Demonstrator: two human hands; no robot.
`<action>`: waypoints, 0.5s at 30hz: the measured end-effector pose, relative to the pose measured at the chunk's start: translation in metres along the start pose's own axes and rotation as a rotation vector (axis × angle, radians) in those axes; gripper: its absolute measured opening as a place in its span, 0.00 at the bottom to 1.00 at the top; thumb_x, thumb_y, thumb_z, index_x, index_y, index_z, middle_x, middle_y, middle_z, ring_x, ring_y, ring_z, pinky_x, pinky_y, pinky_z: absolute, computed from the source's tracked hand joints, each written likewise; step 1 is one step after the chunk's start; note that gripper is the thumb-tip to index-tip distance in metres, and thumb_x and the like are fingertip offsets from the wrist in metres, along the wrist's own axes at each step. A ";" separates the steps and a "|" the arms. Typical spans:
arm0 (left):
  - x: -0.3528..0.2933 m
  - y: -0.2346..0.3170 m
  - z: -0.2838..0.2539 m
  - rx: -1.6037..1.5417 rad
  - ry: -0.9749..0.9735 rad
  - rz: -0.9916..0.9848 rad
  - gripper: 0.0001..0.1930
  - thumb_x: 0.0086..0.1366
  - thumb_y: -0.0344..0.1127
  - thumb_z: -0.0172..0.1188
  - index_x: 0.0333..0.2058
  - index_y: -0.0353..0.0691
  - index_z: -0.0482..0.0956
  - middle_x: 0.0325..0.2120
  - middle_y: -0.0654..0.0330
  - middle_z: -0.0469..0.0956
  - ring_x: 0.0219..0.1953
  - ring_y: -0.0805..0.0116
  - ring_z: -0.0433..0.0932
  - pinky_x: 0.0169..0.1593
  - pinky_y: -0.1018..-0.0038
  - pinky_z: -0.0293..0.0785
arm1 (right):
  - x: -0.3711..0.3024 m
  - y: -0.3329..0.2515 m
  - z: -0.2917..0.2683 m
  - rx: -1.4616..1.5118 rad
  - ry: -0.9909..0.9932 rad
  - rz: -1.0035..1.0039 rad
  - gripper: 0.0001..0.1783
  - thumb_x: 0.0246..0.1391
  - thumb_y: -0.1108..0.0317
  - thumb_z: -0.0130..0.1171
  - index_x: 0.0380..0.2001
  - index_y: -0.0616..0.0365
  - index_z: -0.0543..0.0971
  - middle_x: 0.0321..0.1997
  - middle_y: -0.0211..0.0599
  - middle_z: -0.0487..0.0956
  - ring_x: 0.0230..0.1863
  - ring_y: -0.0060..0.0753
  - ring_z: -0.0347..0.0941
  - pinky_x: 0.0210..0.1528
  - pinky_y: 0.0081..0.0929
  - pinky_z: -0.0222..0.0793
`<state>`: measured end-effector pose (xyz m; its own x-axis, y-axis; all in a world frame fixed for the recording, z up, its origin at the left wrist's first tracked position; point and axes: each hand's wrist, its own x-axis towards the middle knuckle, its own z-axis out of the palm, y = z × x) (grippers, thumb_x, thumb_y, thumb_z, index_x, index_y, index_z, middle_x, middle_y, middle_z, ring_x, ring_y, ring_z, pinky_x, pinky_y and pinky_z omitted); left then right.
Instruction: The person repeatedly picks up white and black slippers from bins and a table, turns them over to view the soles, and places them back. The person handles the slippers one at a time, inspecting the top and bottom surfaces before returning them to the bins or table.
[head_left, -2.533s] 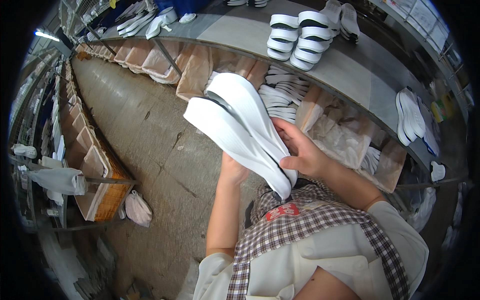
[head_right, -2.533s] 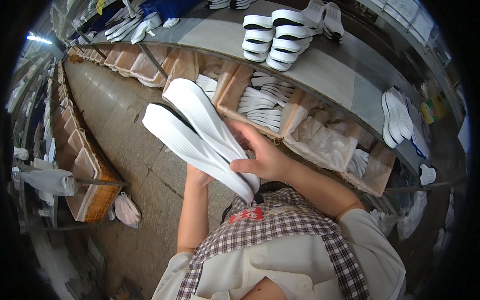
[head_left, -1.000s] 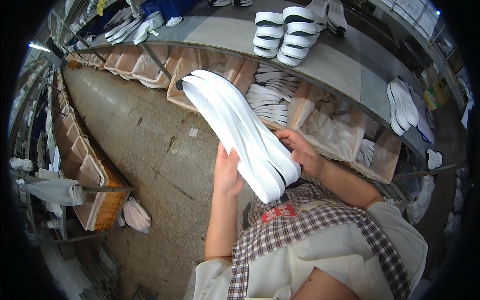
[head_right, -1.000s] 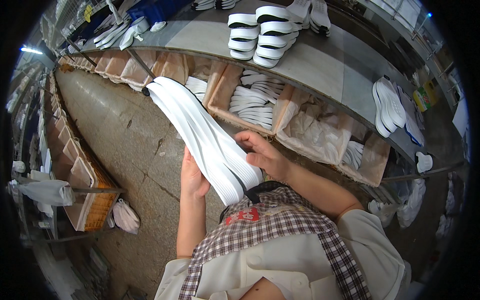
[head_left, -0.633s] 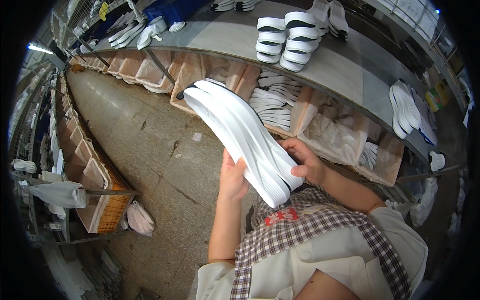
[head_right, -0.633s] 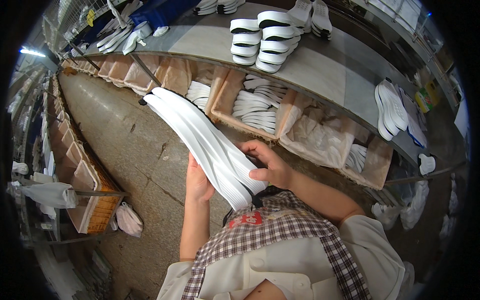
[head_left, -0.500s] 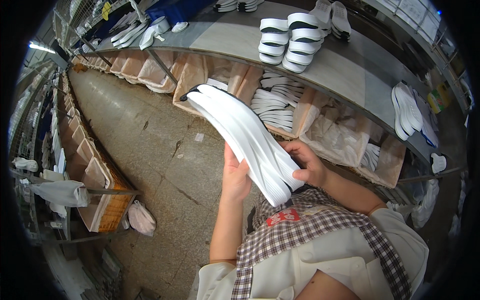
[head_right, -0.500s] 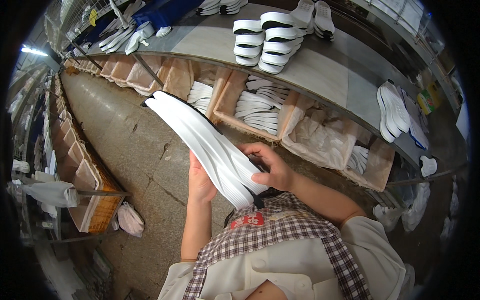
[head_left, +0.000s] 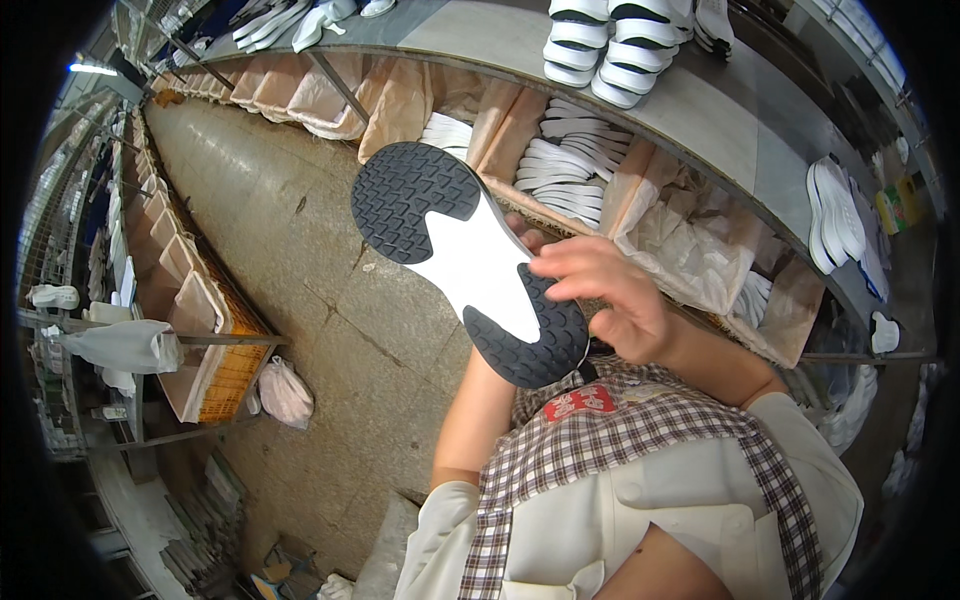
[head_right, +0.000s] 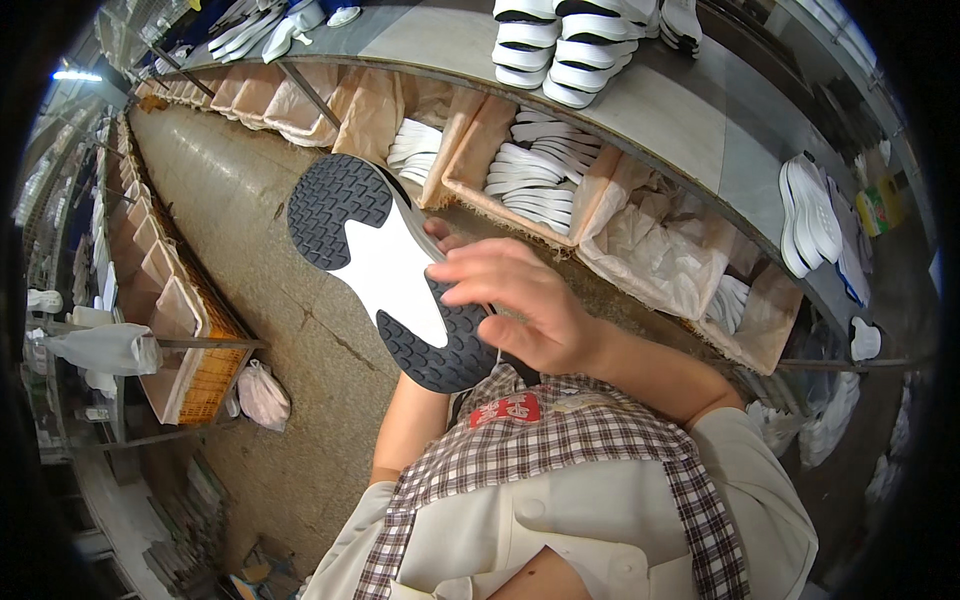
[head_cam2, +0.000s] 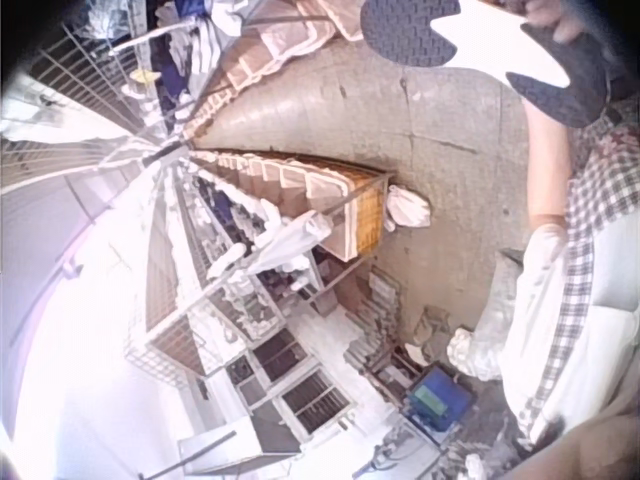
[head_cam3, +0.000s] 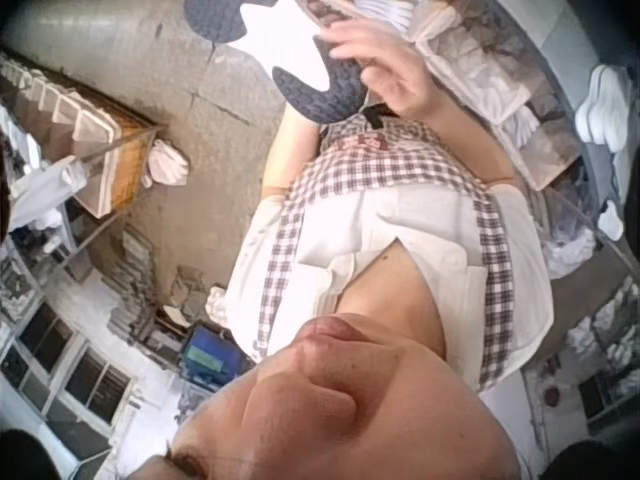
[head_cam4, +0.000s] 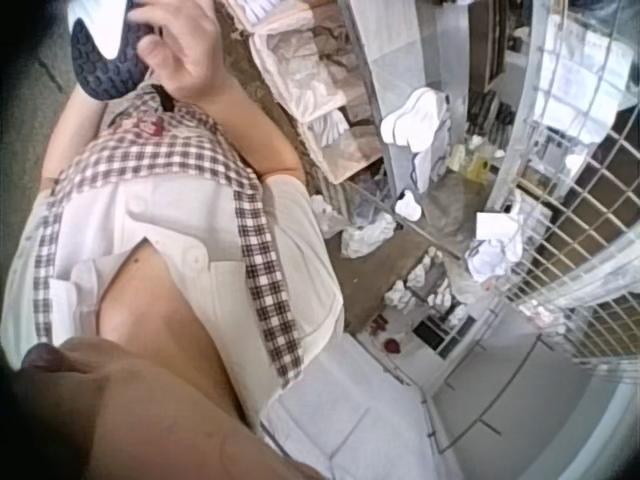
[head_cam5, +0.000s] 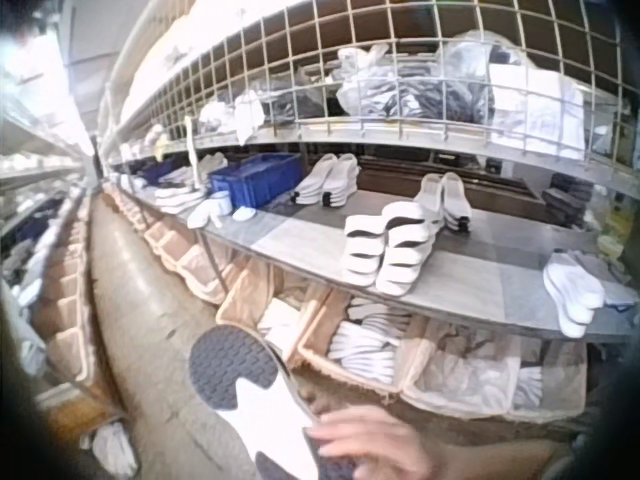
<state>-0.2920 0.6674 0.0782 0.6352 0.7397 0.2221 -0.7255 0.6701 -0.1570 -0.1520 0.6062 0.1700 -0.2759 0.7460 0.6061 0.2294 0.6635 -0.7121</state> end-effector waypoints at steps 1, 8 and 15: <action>0.002 0.003 0.003 -0.029 -0.046 -0.025 0.20 0.66 0.48 0.50 0.48 0.39 0.67 0.38 0.59 0.70 0.46 0.66 0.70 0.49 0.67 0.70 | -0.004 0.000 0.001 0.098 0.079 0.046 0.20 0.59 0.54 0.51 0.41 0.62 0.75 0.52 0.44 0.74 0.56 0.45 0.66 0.58 0.37 0.58; 0.003 -0.003 0.023 0.149 0.044 0.196 0.18 0.65 0.45 0.51 0.47 0.40 0.68 0.41 0.62 0.71 0.44 0.69 0.70 0.51 0.65 0.67 | -0.026 0.006 0.001 0.016 0.125 0.105 0.37 0.48 0.62 0.63 0.57 0.61 0.57 0.62 0.52 0.56 0.61 0.42 0.60 0.61 0.39 0.54; 0.006 0.003 0.007 0.265 0.236 0.256 0.11 0.66 0.42 0.48 0.44 0.45 0.68 0.38 0.69 0.71 0.37 0.73 0.70 0.45 0.67 0.69 | -0.026 -0.003 0.020 -0.127 0.084 0.013 0.58 0.28 0.60 0.77 0.62 0.55 0.53 0.65 0.58 0.49 0.63 0.56 0.57 0.62 0.45 0.57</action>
<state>-0.2926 0.6737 0.0861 0.4469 0.8943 -0.0230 -0.8908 0.4472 0.0803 -0.1644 0.5838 0.1488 -0.1941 0.7532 0.6285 0.3500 0.6516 -0.6729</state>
